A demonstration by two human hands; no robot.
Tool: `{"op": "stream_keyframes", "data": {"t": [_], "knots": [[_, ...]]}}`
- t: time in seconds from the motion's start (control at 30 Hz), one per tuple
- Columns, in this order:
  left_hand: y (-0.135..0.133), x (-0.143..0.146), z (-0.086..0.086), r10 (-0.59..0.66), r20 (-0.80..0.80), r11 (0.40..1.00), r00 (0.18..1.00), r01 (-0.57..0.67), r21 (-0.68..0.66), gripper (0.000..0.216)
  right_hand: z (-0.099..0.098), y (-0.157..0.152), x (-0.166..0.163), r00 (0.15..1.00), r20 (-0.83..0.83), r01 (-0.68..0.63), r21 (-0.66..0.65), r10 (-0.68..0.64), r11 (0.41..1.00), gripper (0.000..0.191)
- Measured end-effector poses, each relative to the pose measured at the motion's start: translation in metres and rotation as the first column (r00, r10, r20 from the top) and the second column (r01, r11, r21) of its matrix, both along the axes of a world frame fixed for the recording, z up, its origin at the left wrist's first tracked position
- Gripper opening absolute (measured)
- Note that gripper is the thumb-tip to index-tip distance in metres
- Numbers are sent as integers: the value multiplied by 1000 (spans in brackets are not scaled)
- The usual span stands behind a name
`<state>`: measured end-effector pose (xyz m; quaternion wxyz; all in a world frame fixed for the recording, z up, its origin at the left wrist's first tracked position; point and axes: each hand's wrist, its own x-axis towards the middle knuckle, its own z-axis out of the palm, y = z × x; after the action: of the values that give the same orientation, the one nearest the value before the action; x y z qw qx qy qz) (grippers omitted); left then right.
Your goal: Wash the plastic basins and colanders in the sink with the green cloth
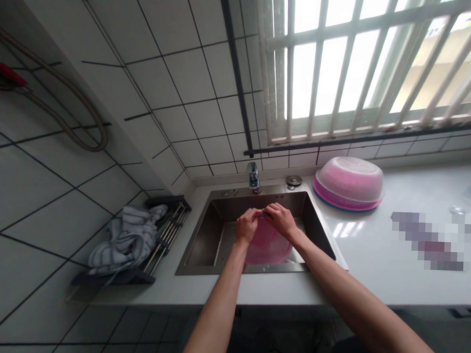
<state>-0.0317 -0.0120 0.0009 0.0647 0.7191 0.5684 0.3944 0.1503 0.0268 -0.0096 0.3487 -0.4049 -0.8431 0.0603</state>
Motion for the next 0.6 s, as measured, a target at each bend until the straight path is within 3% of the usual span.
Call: {"op": "stream_keyframes", "data": {"t": [0.2, 0.3, 0.5, 0.6], "knots": [[4, -19, -5, 135, 173, 987, 976, -148, 60, 19, -7, 15, 17, 988, -79, 125, -85, -132, 988, 10], [4, -21, -4, 130, 133, 988, 983, -139, 65, 20, -10, 17, 20, 986, -78, 137, -124, -147, 983, 11], [0, -8, 0, 63, -19, 997, 998, -62, 48, 18, -1, 5, 8, 998, -40, 45, -53, -47, 998, 11], [1, -11, -1, 79, 5, 996, 997, -79, 47, 16, 0, 6, 9, 998, -62, 23, -65, -27, 998, 13]]}}
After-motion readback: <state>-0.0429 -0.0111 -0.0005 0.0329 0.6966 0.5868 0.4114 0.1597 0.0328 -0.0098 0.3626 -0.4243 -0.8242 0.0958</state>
